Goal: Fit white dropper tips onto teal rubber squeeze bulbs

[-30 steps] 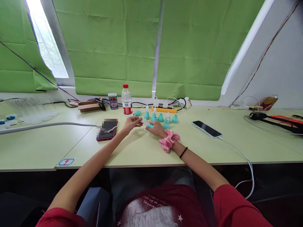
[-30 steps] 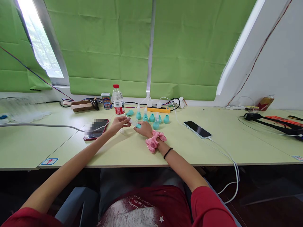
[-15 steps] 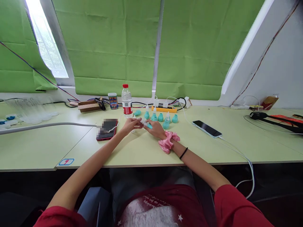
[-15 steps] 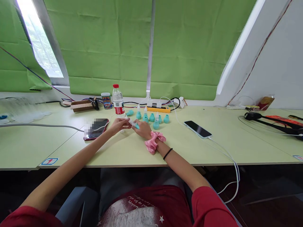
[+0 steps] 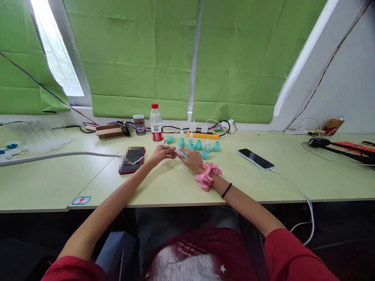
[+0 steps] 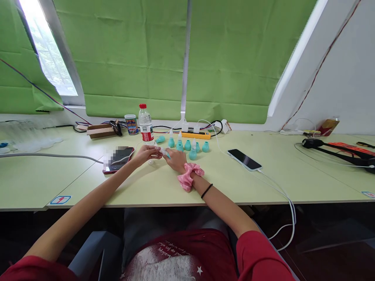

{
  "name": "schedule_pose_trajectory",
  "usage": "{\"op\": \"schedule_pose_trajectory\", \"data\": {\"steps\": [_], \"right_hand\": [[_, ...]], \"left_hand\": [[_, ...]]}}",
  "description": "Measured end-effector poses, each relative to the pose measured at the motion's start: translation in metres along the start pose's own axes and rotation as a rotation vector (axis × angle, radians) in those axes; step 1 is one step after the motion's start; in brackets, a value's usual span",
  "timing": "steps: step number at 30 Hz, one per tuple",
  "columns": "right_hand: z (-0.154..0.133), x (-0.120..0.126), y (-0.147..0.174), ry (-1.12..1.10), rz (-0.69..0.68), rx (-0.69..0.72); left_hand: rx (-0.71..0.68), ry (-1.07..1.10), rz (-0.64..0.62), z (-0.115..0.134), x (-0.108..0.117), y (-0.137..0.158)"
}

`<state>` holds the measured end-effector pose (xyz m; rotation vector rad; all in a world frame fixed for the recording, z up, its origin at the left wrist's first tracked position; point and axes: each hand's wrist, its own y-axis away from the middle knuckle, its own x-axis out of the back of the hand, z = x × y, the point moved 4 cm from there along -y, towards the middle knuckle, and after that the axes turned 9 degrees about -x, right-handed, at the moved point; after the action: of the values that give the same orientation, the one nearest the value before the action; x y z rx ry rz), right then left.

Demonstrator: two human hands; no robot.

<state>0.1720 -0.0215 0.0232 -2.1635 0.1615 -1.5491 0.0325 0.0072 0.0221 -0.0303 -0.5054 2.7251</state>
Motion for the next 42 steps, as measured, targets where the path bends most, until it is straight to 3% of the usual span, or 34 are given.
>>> {"op": "schedule_pose_trajectory", "data": {"steps": [12,18,22,26,31,36,39,42], "right_hand": [[0.0,0.002,0.0,-0.032,-0.037,0.06],[0.002,0.002,-0.001,-0.284,-0.089,0.055],[0.005,-0.003,-0.003,-0.564,-0.242,0.073],[0.004,-0.008,-0.004,-0.79,-0.431,0.075],[-0.006,-0.001,-0.003,-0.927,-0.561,0.12],[-0.009,0.001,0.002,-1.042,-0.755,0.029],[-0.005,-0.001,0.003,-1.131,-0.823,-0.023],[-0.005,-0.001,0.002,-1.259,-0.847,-0.059]], "left_hand": [[0.02,-0.08,-0.124,-0.001,0.003,-0.001],[-0.006,-0.074,-0.126,-0.004,0.007,-0.003],[-0.05,-0.158,-0.128,-0.001,0.009,-0.003],[-0.093,-0.224,-0.215,0.004,0.007,-0.001],[-0.092,-0.187,-0.28,0.008,0.006,0.001],[-0.088,-0.179,-0.298,0.012,0.005,0.004],[-0.079,-0.151,-0.269,0.012,0.002,0.005],[-0.083,-0.065,-0.153,0.01,-0.002,0.004]]}}
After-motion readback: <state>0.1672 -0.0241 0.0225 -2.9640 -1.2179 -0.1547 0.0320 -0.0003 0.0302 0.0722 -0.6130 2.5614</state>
